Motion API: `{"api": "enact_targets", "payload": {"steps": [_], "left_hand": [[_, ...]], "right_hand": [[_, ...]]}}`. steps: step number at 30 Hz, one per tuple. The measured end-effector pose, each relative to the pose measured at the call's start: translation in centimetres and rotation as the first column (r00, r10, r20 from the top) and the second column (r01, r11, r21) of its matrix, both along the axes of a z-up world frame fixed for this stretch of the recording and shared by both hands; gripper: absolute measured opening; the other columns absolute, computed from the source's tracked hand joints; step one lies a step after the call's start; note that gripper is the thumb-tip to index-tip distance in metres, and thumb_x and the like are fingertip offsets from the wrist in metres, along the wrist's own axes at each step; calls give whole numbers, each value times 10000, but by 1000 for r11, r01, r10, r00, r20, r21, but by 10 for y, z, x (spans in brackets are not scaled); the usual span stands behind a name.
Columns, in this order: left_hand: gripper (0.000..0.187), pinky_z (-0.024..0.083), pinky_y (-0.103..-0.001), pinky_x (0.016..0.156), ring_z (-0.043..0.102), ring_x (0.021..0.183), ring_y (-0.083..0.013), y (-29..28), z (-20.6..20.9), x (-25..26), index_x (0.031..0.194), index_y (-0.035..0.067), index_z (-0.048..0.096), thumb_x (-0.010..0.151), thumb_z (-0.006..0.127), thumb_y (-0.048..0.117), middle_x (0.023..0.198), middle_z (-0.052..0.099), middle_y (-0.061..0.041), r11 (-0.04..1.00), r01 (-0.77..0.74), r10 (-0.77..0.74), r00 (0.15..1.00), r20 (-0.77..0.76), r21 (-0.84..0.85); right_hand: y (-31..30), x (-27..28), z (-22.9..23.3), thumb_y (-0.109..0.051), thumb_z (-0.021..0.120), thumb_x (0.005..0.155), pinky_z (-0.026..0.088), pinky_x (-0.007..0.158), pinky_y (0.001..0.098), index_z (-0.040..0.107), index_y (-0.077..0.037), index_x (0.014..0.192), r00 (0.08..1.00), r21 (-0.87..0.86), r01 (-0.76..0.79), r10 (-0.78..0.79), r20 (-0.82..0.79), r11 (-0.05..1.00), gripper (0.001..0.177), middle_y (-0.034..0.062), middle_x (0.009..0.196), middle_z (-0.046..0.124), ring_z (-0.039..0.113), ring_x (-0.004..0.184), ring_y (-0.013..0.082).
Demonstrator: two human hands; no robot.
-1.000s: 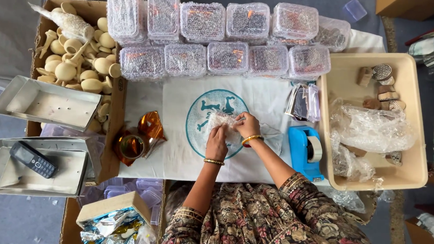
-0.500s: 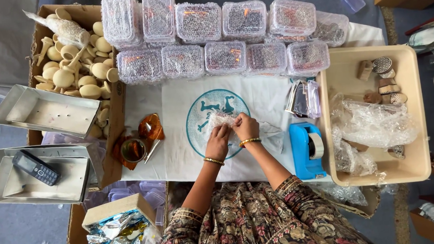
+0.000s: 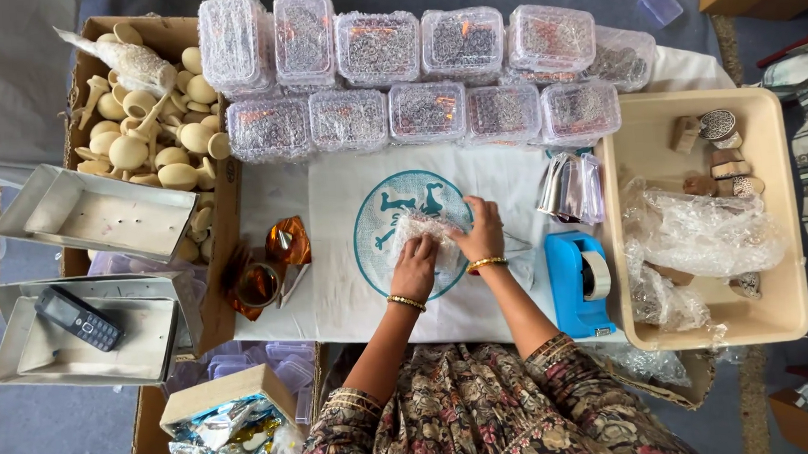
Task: The person wraps a small plastic container with bubble wrap and secures it with tape. They then pick up a small decorative item and wipe it with a white cloth. The person handles various items on a table, including plastic containers and wooden objects.
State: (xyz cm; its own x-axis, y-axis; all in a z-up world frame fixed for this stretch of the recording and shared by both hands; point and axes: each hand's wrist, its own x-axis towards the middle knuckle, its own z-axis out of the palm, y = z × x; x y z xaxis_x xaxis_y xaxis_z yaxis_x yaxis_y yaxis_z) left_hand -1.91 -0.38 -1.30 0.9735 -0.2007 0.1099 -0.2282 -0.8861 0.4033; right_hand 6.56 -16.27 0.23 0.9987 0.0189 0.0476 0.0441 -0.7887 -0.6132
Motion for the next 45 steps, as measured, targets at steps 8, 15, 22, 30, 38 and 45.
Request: {"api": "enact_targets", "payload": {"steps": [8,15,22,30,38,45], "left_hand": [[468,434,-403,1109,493,1299,-304,4,-4,-7,1335,28,629,875,551,65,1431,536,-103,999,31,-32,998,-49,-19],[474,211,-579,1212,362,1436,-344,11,9,1,1336,72,635,873,537,50,1426,523,-72,998,39,-35,997,-62,53],[600,129,-571,1234,180,1533,-341,22,48,2,1422,71,542,829,613,122,1543,415,-76,992,114,-99,964,-247,46],[779,78,-696,1188,200,1518,-363,25,12,-1,1480,93,454,787,755,282,1538,426,-98,984,142,-130,984,-118,107],[473,488,-489,989,627,1156,-299,34,22,28,1255,49,621,845,787,219,1214,678,-111,746,-375,220,918,-329,-550],[338,446,-408,755,563,904,-229,35,-24,8,1183,-77,617,1009,727,191,1041,637,-119,-163,-666,-315,734,-601,-728]], "right_hand": [[11,-19,-60,-270,913,704,553,834,416,699,-107,1018,987,102,87,-72,-140,991,414,70,1061,684,681,973,305],[-1,-10,-26,-178,761,872,520,958,410,733,-183,1213,993,-82,-118,117,-20,990,342,32,1168,724,667,1112,303],[4,-70,26,-314,826,651,384,1060,532,561,-71,1386,856,-161,-479,500,134,863,818,171,1486,458,416,1370,399],[-9,-39,-8,-163,878,623,435,1139,456,618,-200,1322,886,-99,-462,455,-88,881,747,106,1531,421,422,1398,351],[3,-17,77,-295,891,717,417,1100,436,474,-128,1478,943,404,-331,318,102,853,884,111,1538,477,465,1395,299],[-10,-26,6,-250,843,803,550,945,328,619,37,1348,765,813,109,474,-435,572,655,113,1163,732,689,1045,187]]}}
